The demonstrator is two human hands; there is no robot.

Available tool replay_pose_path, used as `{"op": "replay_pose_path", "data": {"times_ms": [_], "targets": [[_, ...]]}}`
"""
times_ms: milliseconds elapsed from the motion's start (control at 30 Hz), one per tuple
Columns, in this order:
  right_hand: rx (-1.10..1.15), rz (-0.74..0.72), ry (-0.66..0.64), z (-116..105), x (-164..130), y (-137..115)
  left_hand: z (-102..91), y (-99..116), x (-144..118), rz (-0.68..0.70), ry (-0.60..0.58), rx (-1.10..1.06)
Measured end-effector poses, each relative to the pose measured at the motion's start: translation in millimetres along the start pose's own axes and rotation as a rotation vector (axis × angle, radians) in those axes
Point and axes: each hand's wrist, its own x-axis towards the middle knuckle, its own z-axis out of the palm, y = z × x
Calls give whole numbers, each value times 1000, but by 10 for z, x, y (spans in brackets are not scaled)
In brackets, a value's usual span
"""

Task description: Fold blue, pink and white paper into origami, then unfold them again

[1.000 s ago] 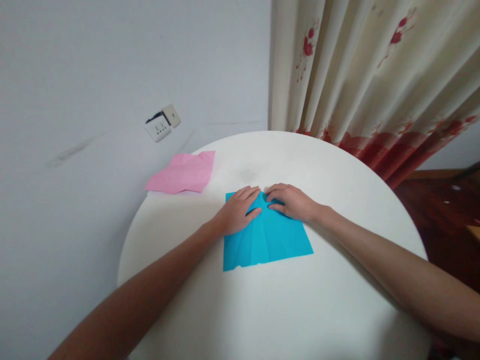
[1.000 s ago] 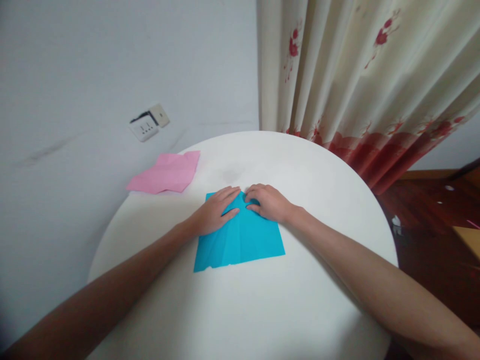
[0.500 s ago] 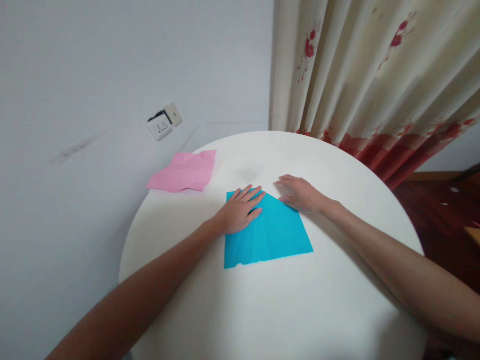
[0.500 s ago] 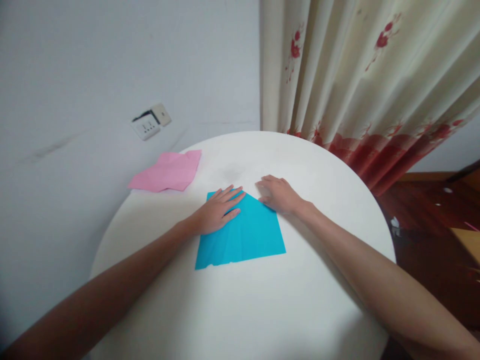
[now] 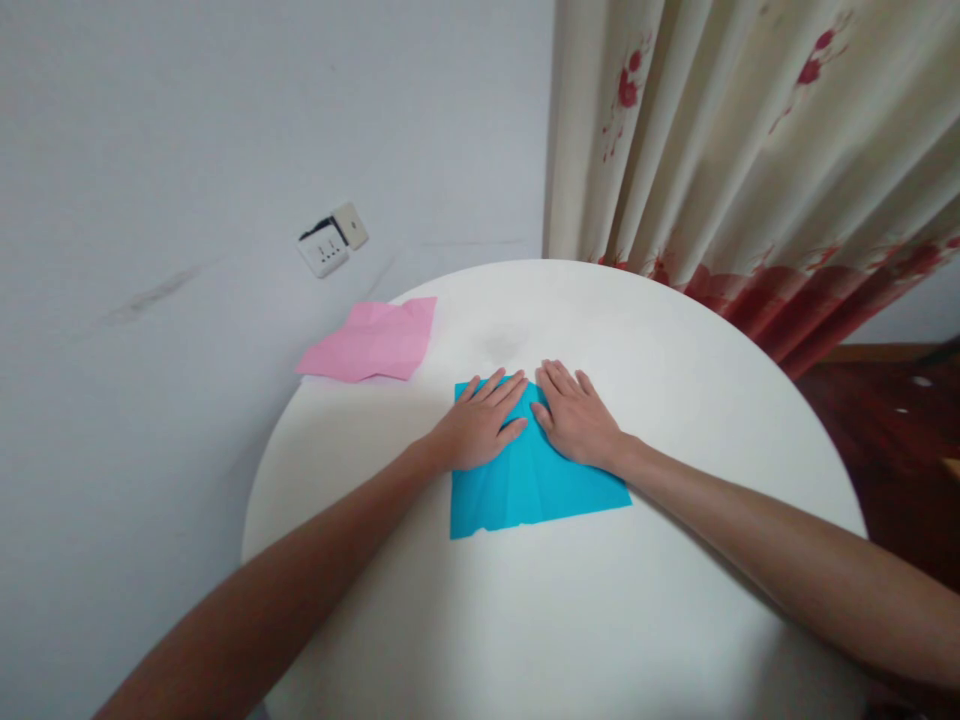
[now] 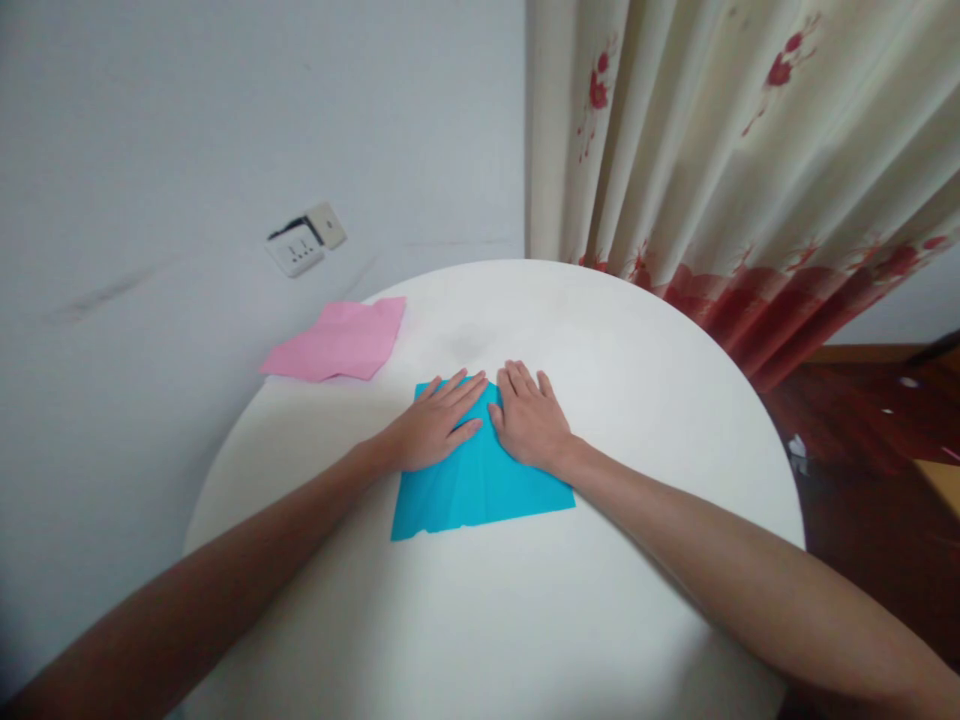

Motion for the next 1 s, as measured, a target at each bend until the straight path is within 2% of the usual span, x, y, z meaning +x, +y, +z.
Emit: {"op": "replay_pose_path", "data": {"times_ms": [267,433,567,767,1000], "targets": [[-7,-20,-20,-2,17,23,37,-17,1,-26,36,20],[7,-26,-47,-44,24,70,33,-47,-11,13,14,13],[43,-41,-94,-79,42,124,14,-45,6,15,-7,-33],[73,-56,-157,-145,71,217,-2,38,61,-84,33,-97],[76,8,-281,-308,101,406,-15,50,50,-85,-1,-54]]}}
